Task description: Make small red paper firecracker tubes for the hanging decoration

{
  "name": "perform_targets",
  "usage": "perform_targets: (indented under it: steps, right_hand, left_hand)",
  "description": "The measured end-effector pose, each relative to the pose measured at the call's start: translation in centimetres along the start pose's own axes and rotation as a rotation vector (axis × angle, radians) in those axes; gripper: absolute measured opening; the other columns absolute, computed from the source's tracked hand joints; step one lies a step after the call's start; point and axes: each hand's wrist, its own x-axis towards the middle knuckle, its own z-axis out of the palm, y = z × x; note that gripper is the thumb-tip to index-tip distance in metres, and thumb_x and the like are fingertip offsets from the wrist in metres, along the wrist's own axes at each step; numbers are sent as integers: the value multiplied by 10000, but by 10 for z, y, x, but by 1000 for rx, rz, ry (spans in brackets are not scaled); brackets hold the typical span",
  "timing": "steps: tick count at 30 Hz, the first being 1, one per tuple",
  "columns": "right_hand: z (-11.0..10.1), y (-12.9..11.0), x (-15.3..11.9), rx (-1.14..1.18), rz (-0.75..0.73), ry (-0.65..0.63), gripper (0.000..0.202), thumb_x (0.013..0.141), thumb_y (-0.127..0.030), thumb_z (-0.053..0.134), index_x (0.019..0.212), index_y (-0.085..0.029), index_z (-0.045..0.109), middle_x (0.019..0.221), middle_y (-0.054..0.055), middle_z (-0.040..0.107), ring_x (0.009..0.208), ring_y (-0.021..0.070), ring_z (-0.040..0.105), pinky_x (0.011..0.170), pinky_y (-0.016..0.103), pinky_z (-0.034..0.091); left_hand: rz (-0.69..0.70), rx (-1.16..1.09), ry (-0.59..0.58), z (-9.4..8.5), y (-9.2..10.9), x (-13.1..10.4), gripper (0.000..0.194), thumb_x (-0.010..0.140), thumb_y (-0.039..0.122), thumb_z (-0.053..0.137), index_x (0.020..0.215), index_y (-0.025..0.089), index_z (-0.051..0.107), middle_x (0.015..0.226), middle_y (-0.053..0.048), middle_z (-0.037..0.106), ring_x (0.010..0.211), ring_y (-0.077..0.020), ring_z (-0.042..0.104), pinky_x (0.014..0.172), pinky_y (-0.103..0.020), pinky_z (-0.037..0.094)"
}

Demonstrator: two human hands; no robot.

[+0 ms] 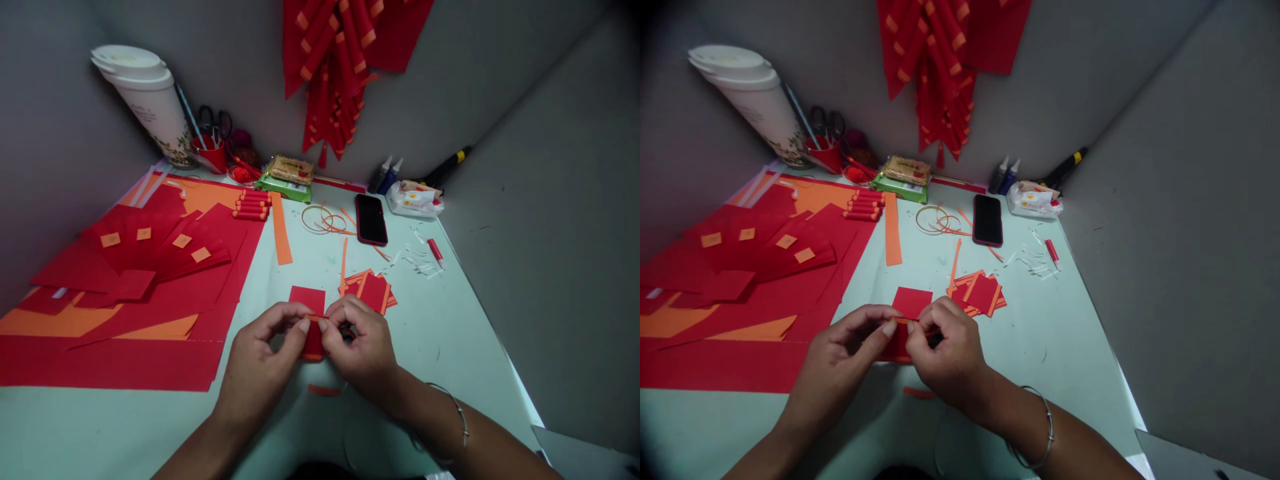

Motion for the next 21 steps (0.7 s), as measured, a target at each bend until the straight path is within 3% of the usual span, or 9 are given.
perform_targets:
  steps: [4, 21]
  right_hand:
    - [1, -1, -1, -16, -29, 9, 193, 784, -128, 580, 626, -204, 498, 667, 25, 602, 616, 149, 570, 554, 279, 439]
    - [2, -6, -1, 14, -28, 121, 230, 770, -125, 636, 629, -215, 477, 694, 12, 607, 663, 151, 609, 578, 275, 480]
  left_hand:
    - [-12, -5, -34, 2, 0, 1, 138, 829, 370, 655, 825, 235, 681, 786, 14, 704, 745, -166, 661, 697, -273, 524]
    - [-38, 16, 61, 0, 2, 0, 167, 826, 398, 676, 808, 232, 687, 773, 18, 713, 739, -154, 649, 688, -251, 500]
